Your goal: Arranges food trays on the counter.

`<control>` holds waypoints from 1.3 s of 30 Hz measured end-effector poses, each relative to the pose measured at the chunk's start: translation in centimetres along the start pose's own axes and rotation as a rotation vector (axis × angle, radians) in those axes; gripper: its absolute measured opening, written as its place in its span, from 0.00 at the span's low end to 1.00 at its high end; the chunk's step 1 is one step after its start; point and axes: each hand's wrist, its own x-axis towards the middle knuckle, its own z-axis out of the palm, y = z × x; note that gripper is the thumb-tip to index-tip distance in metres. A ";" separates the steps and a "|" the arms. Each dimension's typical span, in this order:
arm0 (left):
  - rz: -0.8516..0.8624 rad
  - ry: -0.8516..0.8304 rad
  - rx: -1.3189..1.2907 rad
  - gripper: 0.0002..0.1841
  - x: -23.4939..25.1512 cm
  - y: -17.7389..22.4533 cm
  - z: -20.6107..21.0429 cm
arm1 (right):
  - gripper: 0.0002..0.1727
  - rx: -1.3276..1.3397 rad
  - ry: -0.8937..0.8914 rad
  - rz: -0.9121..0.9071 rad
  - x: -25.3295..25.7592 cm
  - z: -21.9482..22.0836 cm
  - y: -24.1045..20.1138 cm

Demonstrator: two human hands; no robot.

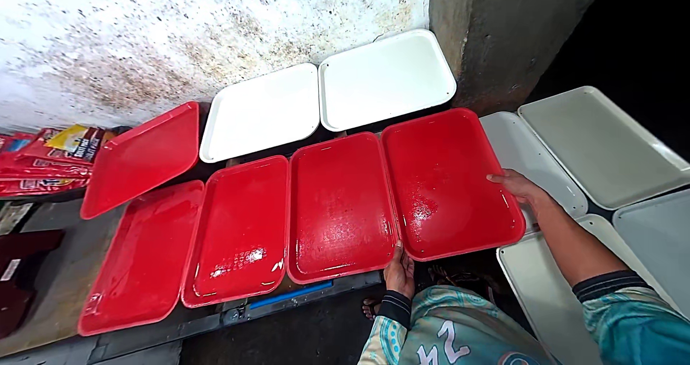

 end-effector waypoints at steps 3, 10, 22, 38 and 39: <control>0.027 0.007 0.017 0.17 0.1 -0.2 0.0 | 0.18 0.013 -0.006 0.013 0.2 0.1 0.1; 0.059 0.034 0.028 0.22 0.2 -0.1 -0.2 | 0.18 0.015 -0.008 0.015 0.1 0.7 -0.2; 0.109 0.003 0.024 0.16 0.5 0.7 -0.4 | 0.24 -0.094 0.001 -0.020 0.8 2.2 -1.0; 0.128 -0.091 0.186 0.10 0.2 1.4 -0.5 | 0.27 -0.212 0.021 -0.081 0.9 2.1 -0.7; 0.123 -0.090 0.182 0.10 0.2 1.4 -0.5 | 0.28 -0.206 0.026 -0.085 0.8 2.2 -0.7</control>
